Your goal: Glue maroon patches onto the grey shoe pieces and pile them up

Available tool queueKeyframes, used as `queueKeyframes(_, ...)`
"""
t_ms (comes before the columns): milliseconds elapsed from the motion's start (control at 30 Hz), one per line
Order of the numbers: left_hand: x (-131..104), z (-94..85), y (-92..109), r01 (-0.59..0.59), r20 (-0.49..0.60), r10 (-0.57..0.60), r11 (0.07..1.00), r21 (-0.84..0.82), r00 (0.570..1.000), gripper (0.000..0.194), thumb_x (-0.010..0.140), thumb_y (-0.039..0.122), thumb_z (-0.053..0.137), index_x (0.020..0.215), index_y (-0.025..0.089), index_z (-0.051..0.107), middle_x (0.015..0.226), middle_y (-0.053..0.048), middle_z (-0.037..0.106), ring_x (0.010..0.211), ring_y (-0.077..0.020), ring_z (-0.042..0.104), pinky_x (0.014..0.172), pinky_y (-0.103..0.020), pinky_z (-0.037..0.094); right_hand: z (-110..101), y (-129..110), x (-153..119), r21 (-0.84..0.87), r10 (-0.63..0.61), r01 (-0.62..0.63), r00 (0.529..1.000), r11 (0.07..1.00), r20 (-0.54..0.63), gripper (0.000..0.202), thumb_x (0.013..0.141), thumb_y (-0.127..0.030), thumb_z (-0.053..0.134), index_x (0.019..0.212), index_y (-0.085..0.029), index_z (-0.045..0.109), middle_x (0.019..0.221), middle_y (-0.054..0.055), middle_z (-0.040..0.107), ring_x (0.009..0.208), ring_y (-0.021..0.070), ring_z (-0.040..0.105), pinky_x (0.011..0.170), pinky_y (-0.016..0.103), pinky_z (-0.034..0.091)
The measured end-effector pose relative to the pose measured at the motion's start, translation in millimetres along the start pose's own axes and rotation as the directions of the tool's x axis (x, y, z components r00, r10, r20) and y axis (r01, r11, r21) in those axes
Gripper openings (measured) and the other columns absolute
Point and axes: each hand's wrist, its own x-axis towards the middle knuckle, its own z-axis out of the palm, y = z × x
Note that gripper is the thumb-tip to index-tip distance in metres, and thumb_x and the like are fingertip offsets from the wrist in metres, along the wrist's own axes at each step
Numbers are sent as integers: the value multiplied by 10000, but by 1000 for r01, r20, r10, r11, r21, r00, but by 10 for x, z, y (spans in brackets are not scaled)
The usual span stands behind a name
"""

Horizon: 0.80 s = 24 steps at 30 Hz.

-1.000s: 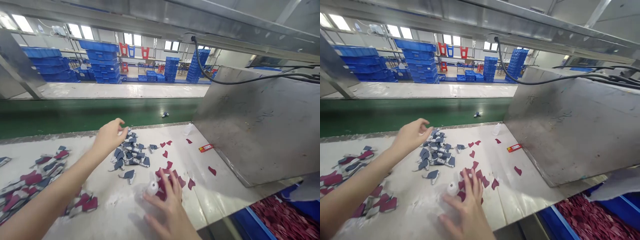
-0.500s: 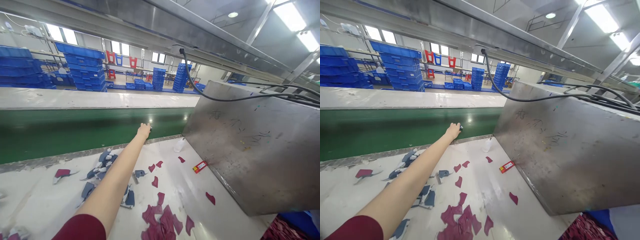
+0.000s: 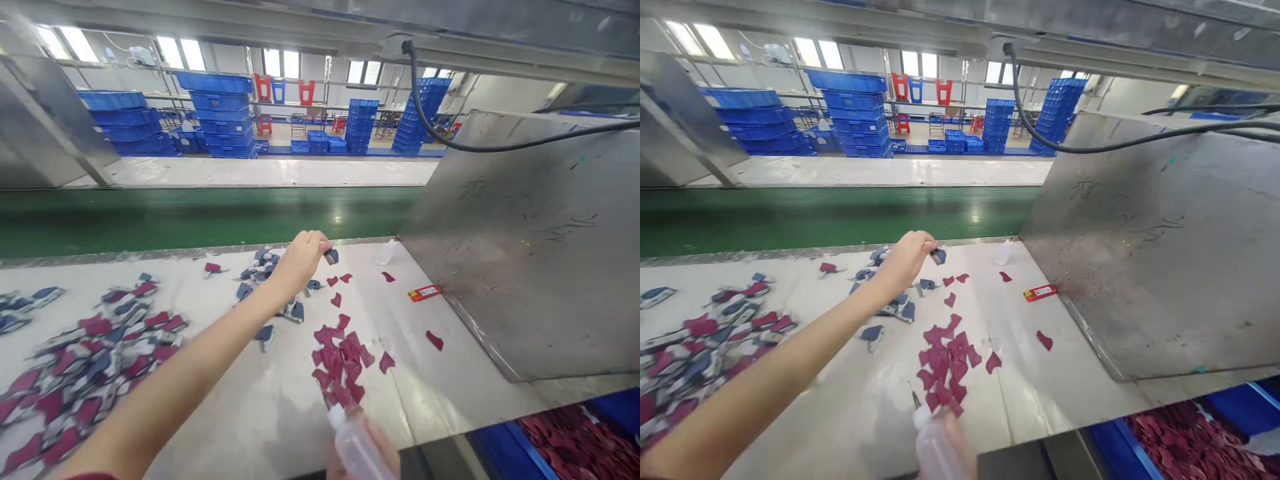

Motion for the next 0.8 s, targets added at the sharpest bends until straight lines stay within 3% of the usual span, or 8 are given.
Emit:
queueKeyframes(100,-1071,-184,148,84,-187,-127,971,-226,974,291,1037,320,332,1036,216,604,984,-62,683,925,-204,633,820,-325,509,49,27,86,85,64,-47,976,995,-210,511,1010,-483,234,1406,-198,387,956,115,600,820,272,648,610,398,552)
queueKeyframes(133,-1425,-184,181,119,-206,-181,952,-281,962,265,1028,328,364,1050,228,608,968,-57,693,900,-205,646,799,-324,512,56,9,131,176,160,-111,941,978,-299,450,1001,-451,304,1346,-198,444,926,93,589,757,233,638,582,347,533)
queueKeyframes(200,-2031,-122,233,211,-181,-283,918,-335,942,234,1008,328,414,1020,230,626,936,-59,712,885,-222,661,774,-336,517,51,-61,213,302,286,-179,886,937,-364,359,932,-433,490,1177,-179,552,940,81,593,727,192,624,580,297,517)
queueKeyframes(300,-2576,10,283,326,-159,-400,876,-354,902,227,982,338,461,952,221,654,891,-65,727,840,-240,663,735,-354,520,28,-194,284,308,283,-180,900,934,-333,324,819,-413,671,1018,-162,621,922,71,630,721,186,646,599,291,533)
queueKeyframes(367,-2719,67,283,352,-144,-424,863,-362,894,225,969,353,490,965,219,671,880,-67,730,836,-246,657,744,-367,521,23,-268,297,245,235,-173,939,954,-251,298,787,-386,720,955,-149,656,835,62,668,692,193,666,599,300,549)
queueKeyframes(500,-2757,109,238,329,-120,-396,868,-371,910,214,944,371,551,995,221,695,869,-65,729,833,-248,644,751,-376,519,52,-344,285,64,91,-85,991,994,-95,246,771,-358,748,875,-138,707,749,71,721,626,207,688,550,307,564)
queueKeyframes(667,-2763,160,232,314,-156,-390,877,-364,908,166,918,298,618,1025,204,701,852,-53,712,823,-227,616,762,-362,507,109,-351,265,-63,-103,103,995,993,-8,175,772,-263,756,896,-148,715,754,64,731,611,192,697,564,296,577)
queueKeyframes(800,-2789,198,237,292,-187,-376,885,-363,908,160,909,247,636,1039,179,700,873,-50,711,840,-211,601,765,-348,502,128,-350,270,-109,-124,122,992,987,-9,161,778,-243,757,901,-146,717,750,63,734,599,192,702,581,303,590)
